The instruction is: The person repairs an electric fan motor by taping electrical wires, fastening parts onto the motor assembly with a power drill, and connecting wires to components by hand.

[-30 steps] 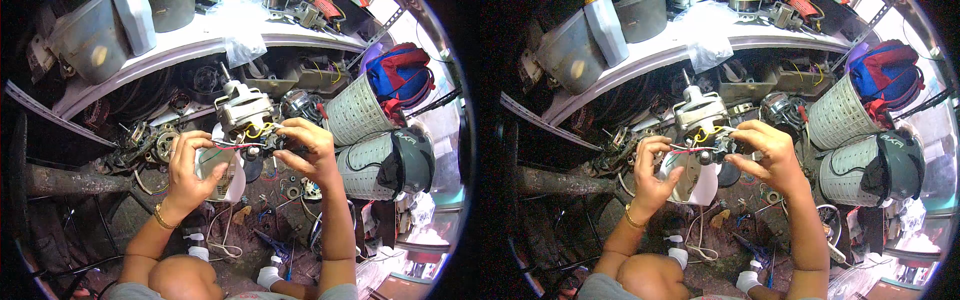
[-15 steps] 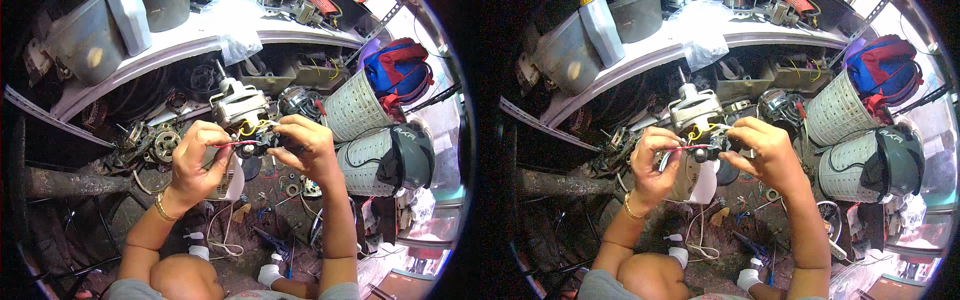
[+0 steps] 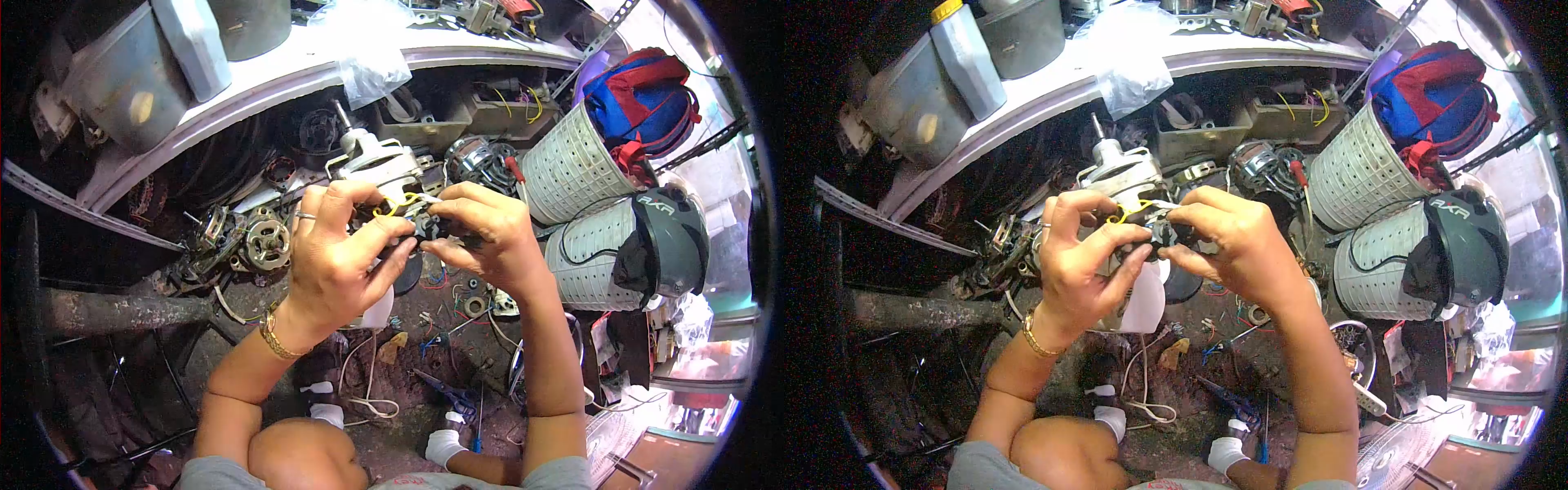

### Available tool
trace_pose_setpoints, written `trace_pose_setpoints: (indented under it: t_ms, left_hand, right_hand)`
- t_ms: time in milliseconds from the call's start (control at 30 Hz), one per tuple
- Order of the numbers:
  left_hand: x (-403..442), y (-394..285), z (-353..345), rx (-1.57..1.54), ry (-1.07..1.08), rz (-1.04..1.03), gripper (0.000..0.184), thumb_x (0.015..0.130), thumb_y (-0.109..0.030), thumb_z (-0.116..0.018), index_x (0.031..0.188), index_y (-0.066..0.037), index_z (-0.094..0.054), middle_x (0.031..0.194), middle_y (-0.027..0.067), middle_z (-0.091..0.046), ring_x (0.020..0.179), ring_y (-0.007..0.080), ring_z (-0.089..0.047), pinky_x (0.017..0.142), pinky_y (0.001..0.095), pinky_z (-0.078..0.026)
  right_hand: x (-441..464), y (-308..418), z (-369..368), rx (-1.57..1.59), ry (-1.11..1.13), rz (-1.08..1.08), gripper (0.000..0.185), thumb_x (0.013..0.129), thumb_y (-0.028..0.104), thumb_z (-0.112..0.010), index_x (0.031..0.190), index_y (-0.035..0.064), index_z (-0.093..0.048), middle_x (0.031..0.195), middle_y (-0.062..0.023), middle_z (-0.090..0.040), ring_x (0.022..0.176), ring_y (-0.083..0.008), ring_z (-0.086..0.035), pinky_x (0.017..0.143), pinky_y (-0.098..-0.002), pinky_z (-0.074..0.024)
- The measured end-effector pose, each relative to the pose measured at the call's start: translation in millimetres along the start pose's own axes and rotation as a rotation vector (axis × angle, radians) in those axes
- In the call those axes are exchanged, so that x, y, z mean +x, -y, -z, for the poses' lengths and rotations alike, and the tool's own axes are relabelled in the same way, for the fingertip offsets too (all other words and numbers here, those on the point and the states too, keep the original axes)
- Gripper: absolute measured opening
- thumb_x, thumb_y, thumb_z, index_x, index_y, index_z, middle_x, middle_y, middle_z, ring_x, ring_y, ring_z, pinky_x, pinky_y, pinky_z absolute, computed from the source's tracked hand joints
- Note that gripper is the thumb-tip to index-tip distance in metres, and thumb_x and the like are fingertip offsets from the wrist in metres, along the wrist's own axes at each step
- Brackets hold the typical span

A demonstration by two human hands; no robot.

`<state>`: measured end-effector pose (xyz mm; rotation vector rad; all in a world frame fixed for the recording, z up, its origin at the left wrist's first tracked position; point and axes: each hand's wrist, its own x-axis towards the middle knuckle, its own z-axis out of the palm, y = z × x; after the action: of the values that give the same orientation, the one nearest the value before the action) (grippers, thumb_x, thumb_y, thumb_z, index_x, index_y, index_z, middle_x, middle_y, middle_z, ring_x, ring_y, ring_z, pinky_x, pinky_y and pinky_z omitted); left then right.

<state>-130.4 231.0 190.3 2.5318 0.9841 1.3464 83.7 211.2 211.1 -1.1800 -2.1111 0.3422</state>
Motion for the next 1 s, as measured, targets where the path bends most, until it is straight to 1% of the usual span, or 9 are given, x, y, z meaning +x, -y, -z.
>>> trace_pose_setpoints:
  t_ms: [167, 267, 300, 367, 400, 533, 767, 833, 1000]
  left_hand:
    - [-1.3, -2.4, -2.7, 0.002, -0.027, -0.007, 0.019, 0.069, -0.012, -0.079, 0.086, -0.01, -0.071, 0.099, 0.01, -0.055, 0.085, 0.0249, -0.051, 0.072, 0.0347, -0.044]
    - [-2.8, -1.4, -5.9, -0.019, -0.036, -0.004, 0.017, 0.069, -0.009, -0.078, 0.084, -0.009, -0.071, 0.099, 0.0092, -0.055, 0.083, 0.0234, -0.05, 0.069, 0.0337, -0.043]
    - [-3.3, -2.0, -6.0, -0.024, -0.033, -0.008, 0.017, 0.069, -0.009, -0.078, 0.084, -0.009, -0.071, 0.099, 0.0092, -0.055, 0.083, 0.0234, -0.05, 0.069, 0.0337, -0.043]
    - [-4.8, -2.1, -5.6, -0.053, -0.021, 0.03, 0.017, 0.071, -0.012, -0.078, 0.086, -0.01, -0.07, 0.101, 0.0087, -0.056, 0.09, 0.0261, -0.052, 0.074, 0.0368, -0.044]
    - [-4.4, -0.6, -5.7, -0.032, -0.021, 0.003, 0.016, 0.07, -0.007, -0.077, 0.084, -0.008, -0.07, 0.1, 0.0093, -0.054, 0.086, 0.0229, -0.049, 0.07, 0.0326, -0.043]
    - [-4.4, -2.2, -5.3, -0.039, -0.027, 0.024, 0.017, 0.071, -0.01, -0.077, 0.086, -0.009, -0.07, 0.101, 0.0088, -0.056, 0.089, 0.0248, -0.051, 0.075, 0.0347, -0.043]
    - [-0.1, -2.5, -2.8, 0.017, 0.001, -0.023, 0.017, 0.069, -0.011, -0.077, 0.084, -0.009, -0.068, 0.099, 0.0098, -0.054, 0.087, 0.0256, -0.05, 0.074, 0.0361, -0.043]
    - [1.6, -1.0, -4.7, 0.061, -0.009, -0.075, 0.017, 0.068, -0.013, -0.077, 0.082, -0.01, -0.067, 0.099, 0.0095, -0.054, 0.082, 0.0255, -0.048, 0.069, 0.0353, -0.041]
    - [0.4, 6.0, -13.3, 0.073, -0.066, -0.134, 0.016, 0.069, -0.015, -0.079, 0.079, -0.015, -0.068, 0.098, 0.0052, -0.054, 0.078, 0.0223, -0.046, 0.065, 0.0342, -0.039]
  right_hand:
    - [-0.9, -4.8, 1.1, 0.042, -0.012, 0.017, 0.033, 0.068, 0.013, -0.082, 0.096, 0.0025, -0.067, 0.089, -0.011, -0.064, 0.076, -0.0275, -0.065, 0.066, -0.0342, -0.0523]
    - [-4.7, -9.2, 1.9, 0.292, -0.001, -0.127, 0.032, 0.073, 0.011, -0.081, 0.1, 0.0011, -0.069, 0.089, -0.0103, -0.069, 0.076, -0.0183, -0.067, 0.069, -0.0292, -0.053]
    - [-8.3, -13.2, 0.8, 0.29, -0.005, -0.132, 0.032, 0.073, 0.011, -0.081, 0.1, 0.0011, -0.069, 0.089, -0.0103, -0.069, 0.076, -0.0183, -0.067, 0.069, -0.0292, -0.053]
    - [-15.1, -21.7, -1.6, 0.475, 0.026, -0.284, 0.031, 0.077, -0.002, -0.075, 0.108, -0.0023, -0.067, 0.1, -0.0076, -0.069, 0.08, -0.0119, -0.066, 0.074, -0.0259, -0.0548]
    - [-16.5, -22.2, -2.1, 0.459, 0.014, -0.256, 0.023, 0.084, -0.002, -0.069, 0.107, -0.0039, -0.067, 0.098, -0.0075, -0.069, 0.08, -0.0115, -0.065, 0.074, -0.0252, -0.0542]
    - [-13.5, -18.8, -2.7, 0.559, 0.007, -0.335, 0.014, 0.09, 0.004, -0.064, 0.099, -0.0047, -0.069, 0.094, -0.0071, -0.069, 0.081, -0.0112, -0.065, 0.073, -0.0251, -0.0535]
    - [-7.9, -20.5, 0.0, 0.504, 0.052, -0.295, 0.013, 0.088, 0.005, -0.066, 0.096, -0.0048, -0.069, 0.087, -0.005, -0.068, 0.077, -0.0091, -0.063, 0.069, -0.0242, -0.0515]
    - [-3.0, -24.4, -0.7, 0.43, 0.067, -0.262, 0.013, 0.087, 0.009, -0.068, 0.09, -0.0036, -0.068, 0.079, -0.0028, -0.067, 0.071, -0.0083, -0.061, 0.066, -0.0243, -0.0496]
    - [5.9, -23.0, 1.1, 0.495, 0.148, -0.366, 0.018, 0.082, 0.014, -0.065, 0.084, -0.0036, -0.066, 0.073, -0.0038, -0.065, 0.068, -0.0087, -0.061, 0.064, -0.025, -0.0502]
